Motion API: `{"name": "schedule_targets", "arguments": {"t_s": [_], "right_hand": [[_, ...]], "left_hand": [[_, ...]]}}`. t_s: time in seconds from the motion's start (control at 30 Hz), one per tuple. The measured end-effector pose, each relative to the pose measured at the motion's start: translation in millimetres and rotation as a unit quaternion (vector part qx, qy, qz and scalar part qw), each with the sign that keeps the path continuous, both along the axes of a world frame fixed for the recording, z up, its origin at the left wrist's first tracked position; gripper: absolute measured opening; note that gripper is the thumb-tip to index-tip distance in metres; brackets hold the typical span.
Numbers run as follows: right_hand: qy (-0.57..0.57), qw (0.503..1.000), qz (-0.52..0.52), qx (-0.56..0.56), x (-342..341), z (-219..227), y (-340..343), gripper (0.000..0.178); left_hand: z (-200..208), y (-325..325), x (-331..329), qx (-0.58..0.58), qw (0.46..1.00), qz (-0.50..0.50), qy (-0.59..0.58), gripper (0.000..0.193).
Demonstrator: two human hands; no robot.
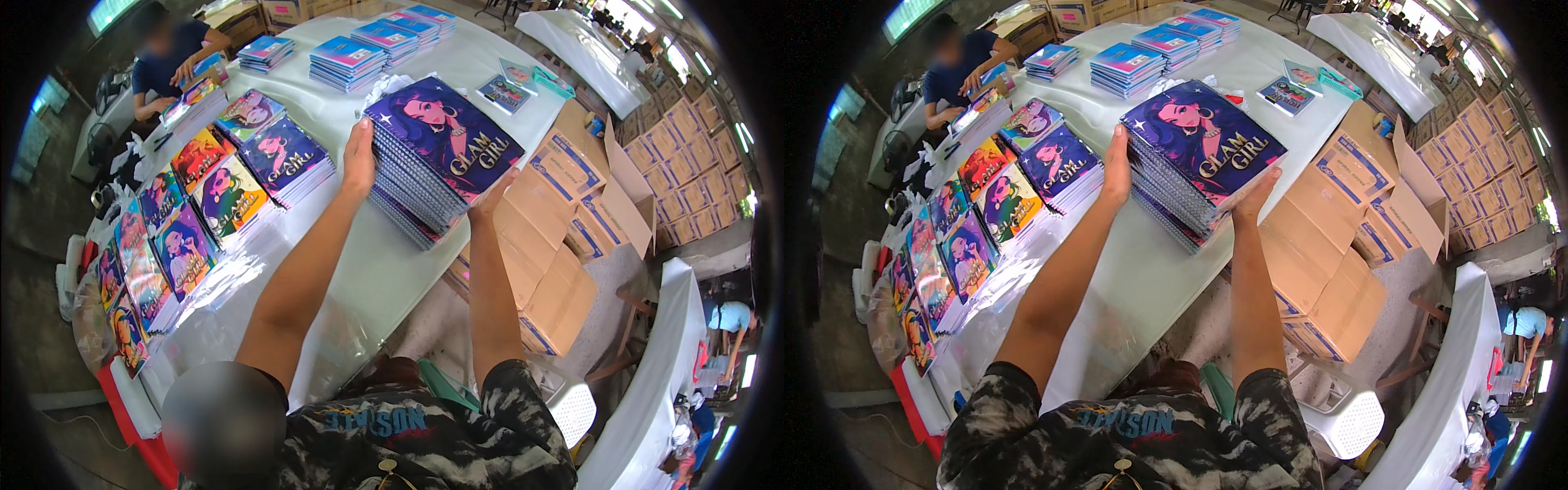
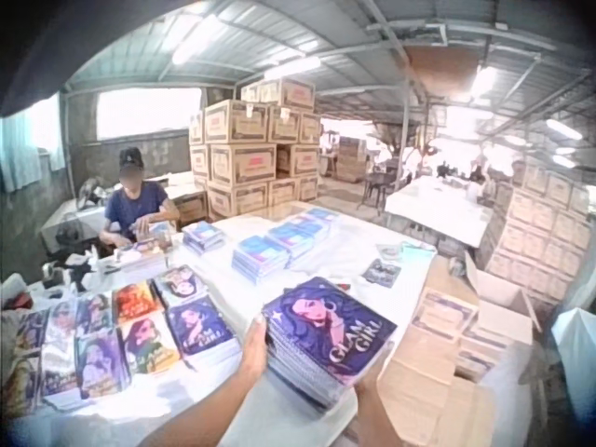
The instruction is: The person repeatedly picks up stacks of notebooks, places them into clear plastic bags, and seals the bags using a tape dispenser. The person stacks the packaged notebooks on the table.
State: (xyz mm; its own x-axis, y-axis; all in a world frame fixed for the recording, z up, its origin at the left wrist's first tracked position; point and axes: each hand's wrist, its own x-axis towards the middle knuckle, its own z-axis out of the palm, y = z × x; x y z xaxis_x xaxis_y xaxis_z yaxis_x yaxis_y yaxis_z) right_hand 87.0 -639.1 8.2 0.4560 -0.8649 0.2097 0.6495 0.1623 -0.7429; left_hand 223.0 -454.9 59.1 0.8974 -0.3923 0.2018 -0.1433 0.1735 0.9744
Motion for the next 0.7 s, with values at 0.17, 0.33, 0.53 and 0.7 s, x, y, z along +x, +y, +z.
{"name": "schedule_targets", "arguments": {"t_s": [0.17,0.33,0.53,0.7], "right_hand": [[-0.076,0.996,-0.021,-0.039,-2,17,40,0.063],[-0.064,0.997,-0.029,-0.01,-5,-7,32,0.063],[-0.106,0.989,0.057,0.088,-12,-18,19,0.07],[0.276,0.909,-0.297,-0.095,-52,-23,86,0.045]], "left_hand": [[-18,-22,-6,-0.116,0.974,0.182,-0.072,0.042],[-26,-27,-6,-0.173,0.973,0.153,-0.015,0.039],[-13,-3,-3,0.009,0.963,0.168,-0.211,0.036],[-69,104,72,0.448,0.679,0.357,-0.459,0.034]]}}
